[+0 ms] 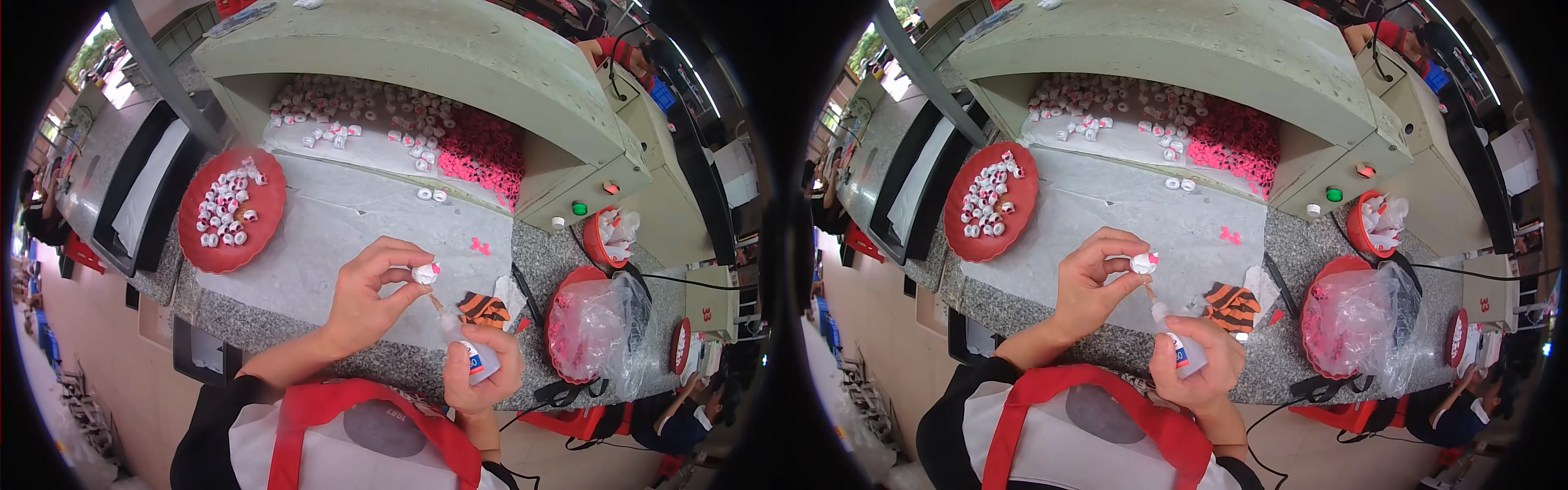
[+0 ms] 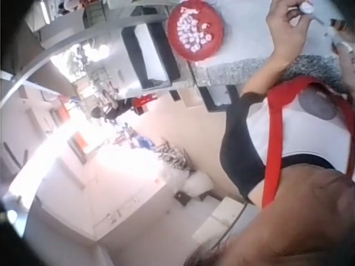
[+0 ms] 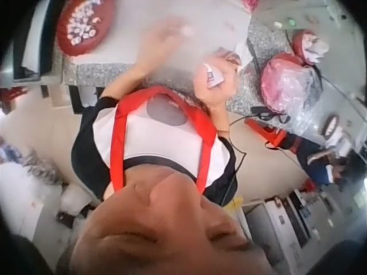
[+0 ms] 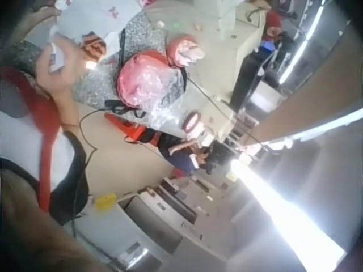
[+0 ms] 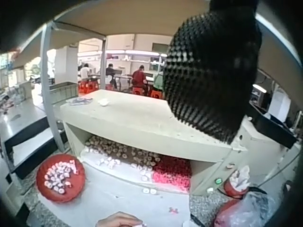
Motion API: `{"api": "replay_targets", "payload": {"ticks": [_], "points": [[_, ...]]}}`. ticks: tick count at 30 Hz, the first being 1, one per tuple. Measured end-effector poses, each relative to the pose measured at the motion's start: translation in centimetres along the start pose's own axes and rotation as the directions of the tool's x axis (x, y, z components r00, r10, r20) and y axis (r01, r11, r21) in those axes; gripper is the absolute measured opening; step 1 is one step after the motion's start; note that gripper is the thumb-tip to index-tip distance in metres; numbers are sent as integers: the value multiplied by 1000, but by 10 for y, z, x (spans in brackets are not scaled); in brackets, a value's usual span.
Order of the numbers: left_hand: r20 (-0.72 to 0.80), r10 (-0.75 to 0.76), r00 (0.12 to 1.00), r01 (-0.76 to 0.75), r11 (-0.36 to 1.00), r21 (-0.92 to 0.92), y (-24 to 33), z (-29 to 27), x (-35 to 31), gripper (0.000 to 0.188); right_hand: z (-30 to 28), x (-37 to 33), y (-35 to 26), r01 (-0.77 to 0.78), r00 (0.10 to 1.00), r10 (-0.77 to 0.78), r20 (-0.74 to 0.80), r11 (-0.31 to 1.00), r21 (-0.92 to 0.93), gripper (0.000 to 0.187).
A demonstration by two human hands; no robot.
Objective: Applying glue to small pink bows and attaching them to Hello Kitty toy heads at a factory assembly station.
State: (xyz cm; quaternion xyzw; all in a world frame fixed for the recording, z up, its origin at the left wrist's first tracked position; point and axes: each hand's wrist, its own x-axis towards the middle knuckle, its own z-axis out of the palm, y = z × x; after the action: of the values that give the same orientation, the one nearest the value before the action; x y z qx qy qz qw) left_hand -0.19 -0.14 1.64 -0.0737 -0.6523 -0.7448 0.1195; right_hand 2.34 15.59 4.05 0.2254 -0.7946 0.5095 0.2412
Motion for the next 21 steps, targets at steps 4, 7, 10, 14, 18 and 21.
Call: {"api": "replay_targets", "payload": {"ticks": [4, 7, 10, 14, 18, 21], "points": [[0, -19, 1000, 19, 1000, -25, 0, 0, 0, 30, 1, -7, 2, -143, 989, 146, -32, 985, 99, 19], [11, -36, 999, 36, 998, -55, 0, 0, 0, 30, 1, -7, 3, -149, 987, 154, -42, 984, 95, 19], [18, -42, 999, 43, 996, -76, 0, 0, 0, 30, 2, -3, 2, -80, 996, 81, -35, 996, 32, 19], [53, -207, 977, 214, 953, -216, 3, -1, 1, 31, 3, -2, 3, 1, 1000, 0, -27, 1000, 15, 20], [87, -307, 948, 319, 900, -299, 2, -5, 3, 33, -1, -5, 1, -53, 996, 56, -62, 997, 47, 20], [88, -310, 946, 322, 895, -309, 2, -5, 2, 34, 0, -6, 7, -17, 997, 23, -80, 997, 69, 22]]}}
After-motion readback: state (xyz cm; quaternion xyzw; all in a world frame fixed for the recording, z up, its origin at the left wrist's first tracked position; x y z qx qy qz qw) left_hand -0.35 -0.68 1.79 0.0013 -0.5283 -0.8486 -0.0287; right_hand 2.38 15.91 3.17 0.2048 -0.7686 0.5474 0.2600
